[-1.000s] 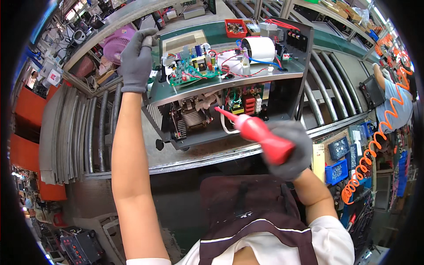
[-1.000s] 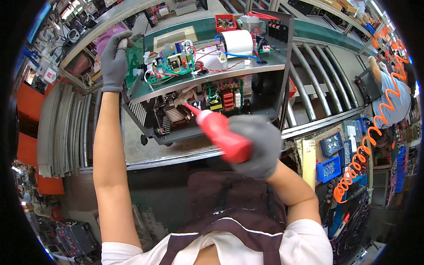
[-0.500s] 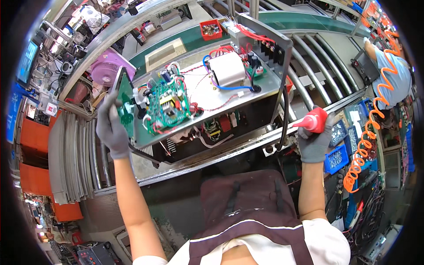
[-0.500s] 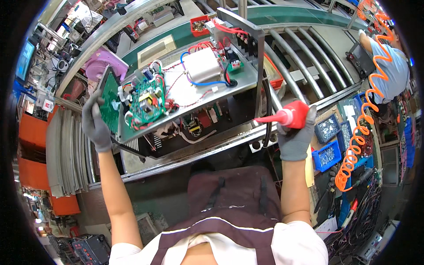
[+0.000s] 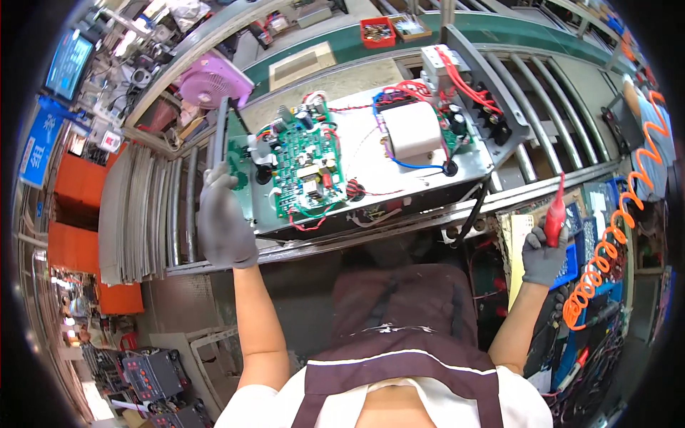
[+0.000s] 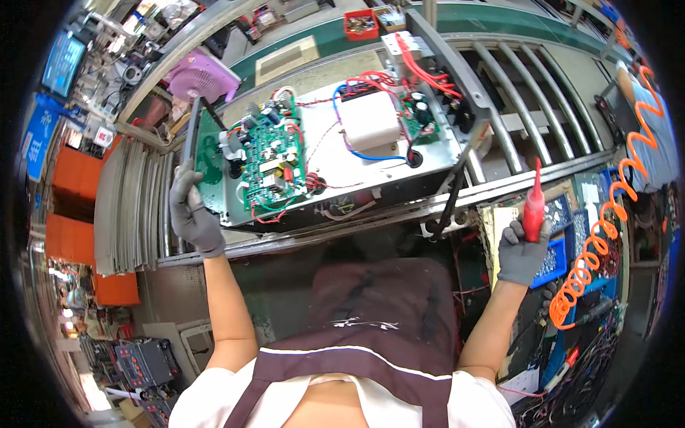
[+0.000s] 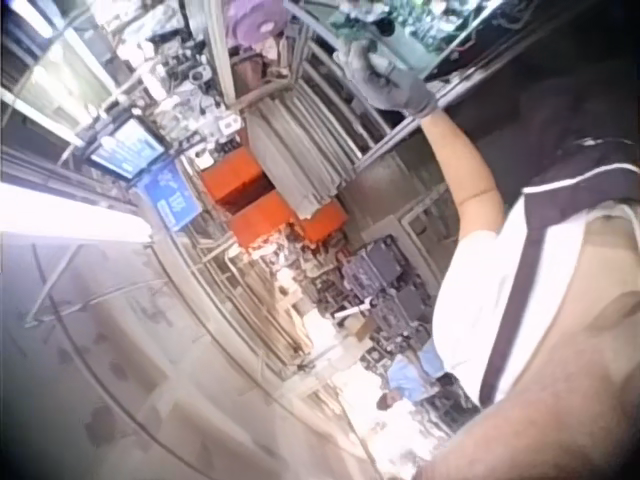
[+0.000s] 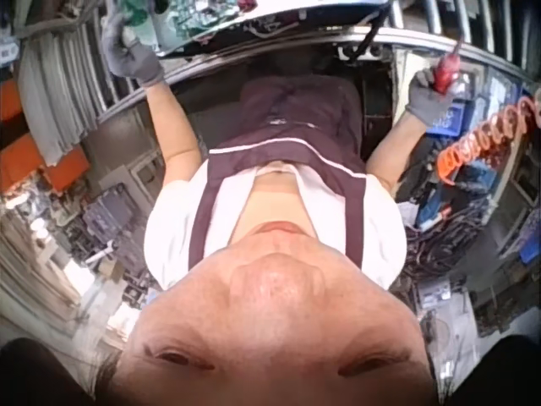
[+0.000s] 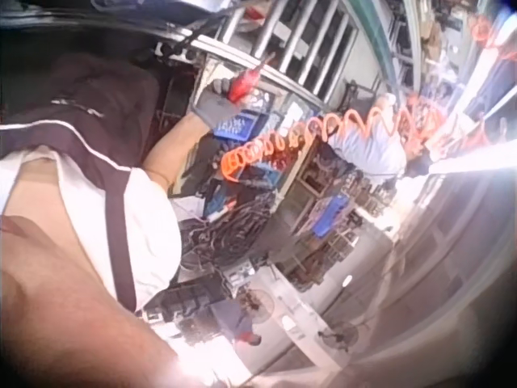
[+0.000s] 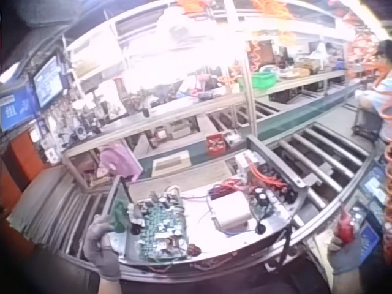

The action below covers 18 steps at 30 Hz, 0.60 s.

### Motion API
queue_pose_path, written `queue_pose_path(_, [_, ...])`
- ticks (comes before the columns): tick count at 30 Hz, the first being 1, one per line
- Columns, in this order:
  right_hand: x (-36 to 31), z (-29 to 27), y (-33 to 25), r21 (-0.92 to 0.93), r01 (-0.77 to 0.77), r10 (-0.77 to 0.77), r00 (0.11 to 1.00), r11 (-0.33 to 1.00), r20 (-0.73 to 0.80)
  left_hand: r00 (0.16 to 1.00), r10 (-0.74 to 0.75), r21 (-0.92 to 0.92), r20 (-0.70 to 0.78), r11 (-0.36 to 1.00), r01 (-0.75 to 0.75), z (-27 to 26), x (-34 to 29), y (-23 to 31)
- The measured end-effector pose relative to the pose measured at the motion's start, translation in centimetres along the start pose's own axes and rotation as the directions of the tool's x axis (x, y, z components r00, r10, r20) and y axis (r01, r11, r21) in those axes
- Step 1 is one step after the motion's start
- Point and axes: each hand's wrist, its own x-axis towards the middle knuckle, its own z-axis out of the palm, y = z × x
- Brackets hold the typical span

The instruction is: The person assembles an electronic device by connecting wires and using a red pneumatic screwdriver to fasten components. They handle a metal chassis and circuit boards, securing parts with screws and organizing internal wiring.

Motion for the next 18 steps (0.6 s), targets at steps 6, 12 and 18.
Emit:
queue_pose_path(6, [2.1, -2.9, -1.6, -0.145, 0.118, -0.115, 0.993, 0.982, 0.026, 0.989, -0.043, -0.208, 0.145, 0.975, 0.073, -0.6, -0.9, -1.3])
queue_pose_path(12, [11.5, -8.0, -10.5, -0.315, 0.567, -0.546, 0.822, 0.761, 0.16, 1.0, 0.01, 0.023, 0.01, 1.0, -0.01, -1.9, -2.3, -1.8])
queue_pose_path(18, [15.2, -19.8, -25.4, -0.837, 0.439, -0.832, 0.554, 0.327, -0.034, 0.997, 0.07, 0.009, 0.038, 0.997, -0.071, 0.1, -0.7, -1.8])
